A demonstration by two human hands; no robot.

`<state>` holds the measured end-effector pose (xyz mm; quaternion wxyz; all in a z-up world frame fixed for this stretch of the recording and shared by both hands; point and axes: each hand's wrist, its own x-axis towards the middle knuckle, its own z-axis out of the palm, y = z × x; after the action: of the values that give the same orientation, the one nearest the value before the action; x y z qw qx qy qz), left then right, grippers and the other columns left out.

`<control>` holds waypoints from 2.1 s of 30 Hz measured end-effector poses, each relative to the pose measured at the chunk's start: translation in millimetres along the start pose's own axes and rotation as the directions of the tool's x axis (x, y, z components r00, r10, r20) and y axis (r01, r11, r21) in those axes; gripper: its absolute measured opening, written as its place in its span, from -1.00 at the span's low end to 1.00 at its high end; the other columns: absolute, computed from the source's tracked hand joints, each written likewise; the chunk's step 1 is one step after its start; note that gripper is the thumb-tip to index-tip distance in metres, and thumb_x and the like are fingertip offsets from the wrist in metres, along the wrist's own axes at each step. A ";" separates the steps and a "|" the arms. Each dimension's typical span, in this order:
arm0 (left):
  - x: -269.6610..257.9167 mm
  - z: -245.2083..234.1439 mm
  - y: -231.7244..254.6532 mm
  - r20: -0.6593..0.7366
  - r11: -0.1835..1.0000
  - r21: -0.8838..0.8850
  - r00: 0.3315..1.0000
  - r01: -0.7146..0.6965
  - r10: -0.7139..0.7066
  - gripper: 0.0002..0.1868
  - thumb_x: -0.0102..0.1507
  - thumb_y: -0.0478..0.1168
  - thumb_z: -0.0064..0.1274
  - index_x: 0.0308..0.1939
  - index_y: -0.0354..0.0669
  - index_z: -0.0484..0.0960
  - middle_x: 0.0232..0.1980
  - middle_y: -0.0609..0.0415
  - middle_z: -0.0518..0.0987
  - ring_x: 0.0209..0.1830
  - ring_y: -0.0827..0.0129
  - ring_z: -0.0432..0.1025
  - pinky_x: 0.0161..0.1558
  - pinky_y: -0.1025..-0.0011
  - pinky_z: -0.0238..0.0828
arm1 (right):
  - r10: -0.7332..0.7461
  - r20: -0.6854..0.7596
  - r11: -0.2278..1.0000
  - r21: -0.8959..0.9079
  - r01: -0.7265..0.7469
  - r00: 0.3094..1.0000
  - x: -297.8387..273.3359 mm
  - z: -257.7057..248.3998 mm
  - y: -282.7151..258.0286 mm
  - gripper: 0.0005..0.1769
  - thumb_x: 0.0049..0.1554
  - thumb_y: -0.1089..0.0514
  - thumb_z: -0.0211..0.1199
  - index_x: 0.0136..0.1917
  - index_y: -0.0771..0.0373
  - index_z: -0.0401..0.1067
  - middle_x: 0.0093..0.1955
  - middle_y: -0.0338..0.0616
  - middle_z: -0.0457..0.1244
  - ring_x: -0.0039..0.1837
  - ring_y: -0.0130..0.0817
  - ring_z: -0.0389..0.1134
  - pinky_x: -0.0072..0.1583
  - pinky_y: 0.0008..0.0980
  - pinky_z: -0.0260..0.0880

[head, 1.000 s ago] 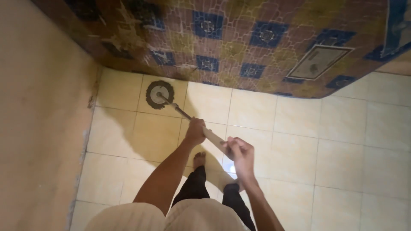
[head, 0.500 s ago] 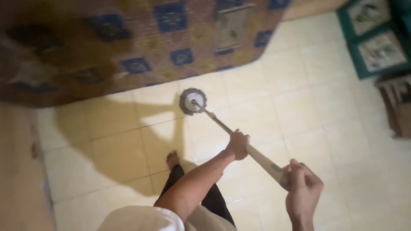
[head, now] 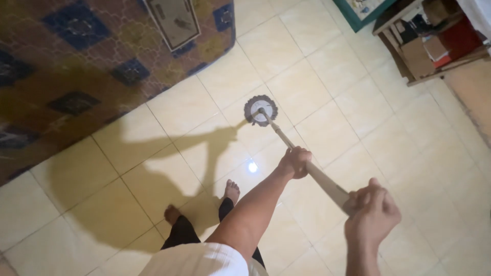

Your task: Mopping the tiled floor using a rotating spin mop.

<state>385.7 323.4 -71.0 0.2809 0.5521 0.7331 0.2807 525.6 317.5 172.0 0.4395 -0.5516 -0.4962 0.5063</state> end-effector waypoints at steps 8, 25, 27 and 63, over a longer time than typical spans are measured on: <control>-73.1 -82.2 1.4 -0.087 0.953 -0.148 0.957 0.263 -0.278 -0.84 0.20 -0.22 0.01 -0.23 -0.17 0.66 -0.09 -0.12 0.63 0.05 -0.05 0.48 0.08 0.06 0.46 | 0.101 0.104 0.993 -0.068 -0.094 0.990 -4.4 45.6 -39.5 -0.78 0.36 0.27 -0.01 0.06 0.46 0.41 -0.29 -0.23 0.15 -0.34 -0.47 0.15 -0.16 -0.31 0.39; -425.7 -235.3 -289.6 -0.522 0.765 -0.188 0.597 0.615 -0.609 -0.93 0.17 -0.27 0.09 -0.32 -0.16 0.65 -0.18 -0.14 0.63 -0.03 -0.08 0.47 0.10 0.11 0.43 | 0.107 0.838 0.990 -0.040 -0.135 0.534 -332.8 307.1 30.2 -0.66 0.31 0.20 0.10 -0.30 0.32 0.42 -0.39 -0.26 0.19 -0.40 -0.55 0.11 -0.34 -0.48 0.08; -451.1 -247.1 -314.0 -0.506 0.730 -0.233 0.562 0.642 -0.655 -0.95 0.20 -0.28 0.07 -0.29 -0.16 0.62 -0.21 -0.14 0.64 -0.07 -0.03 0.51 0.30 0.12 0.27 | 0.141 0.841 0.989 -0.104 -0.101 0.522 -357.6 324.4 44.1 -0.64 0.30 0.21 0.16 -0.34 0.33 0.38 -0.42 -0.23 0.17 -0.39 -0.54 0.13 -0.32 -0.44 0.11; -410.6 -341.9 -248.6 -0.198 0.775 -0.198 0.750 0.600 -0.631 -0.76 0.20 -0.25 0.03 -0.06 -0.09 0.64 0.12 -0.01 0.58 0.35 -0.16 0.30 0.27 0.08 0.38 | 0.038 0.657 0.999 -0.050 -0.007 0.753 -345.8 345.9 -17.4 -0.65 0.36 0.19 0.17 -0.28 0.26 0.29 -0.42 -0.27 0.08 -0.39 -0.47 0.06 -0.13 -0.28 0.40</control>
<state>72.3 -166.3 25.5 0.2947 0.2207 0.8852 0.2843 181.5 -29.7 196.5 0.2186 -0.3542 -0.6233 0.6620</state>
